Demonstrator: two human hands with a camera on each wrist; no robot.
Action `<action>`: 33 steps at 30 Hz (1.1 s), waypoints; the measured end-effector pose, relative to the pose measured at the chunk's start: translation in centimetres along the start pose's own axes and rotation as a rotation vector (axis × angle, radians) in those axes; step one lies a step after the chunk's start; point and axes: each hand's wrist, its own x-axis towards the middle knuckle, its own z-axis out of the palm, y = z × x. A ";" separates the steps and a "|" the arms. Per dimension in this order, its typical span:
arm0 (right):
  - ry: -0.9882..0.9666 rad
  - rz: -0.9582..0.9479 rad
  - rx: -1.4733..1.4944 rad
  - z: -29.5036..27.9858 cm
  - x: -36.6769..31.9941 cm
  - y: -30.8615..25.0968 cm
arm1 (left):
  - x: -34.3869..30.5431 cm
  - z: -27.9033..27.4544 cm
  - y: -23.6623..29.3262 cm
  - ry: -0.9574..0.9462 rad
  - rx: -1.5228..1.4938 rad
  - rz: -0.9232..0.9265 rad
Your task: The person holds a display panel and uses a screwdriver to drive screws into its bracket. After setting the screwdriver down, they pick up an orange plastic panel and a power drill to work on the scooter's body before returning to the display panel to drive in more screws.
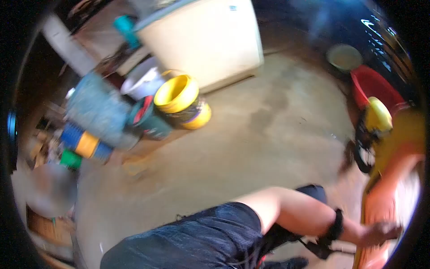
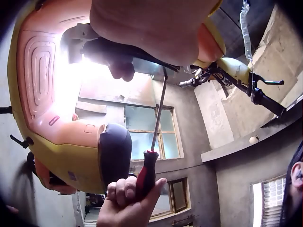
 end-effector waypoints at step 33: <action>0.187 0.454 0.056 -5.3 -2.1 -0.4 | -4.8 5.2 9.0 0.299 0.357 -0.148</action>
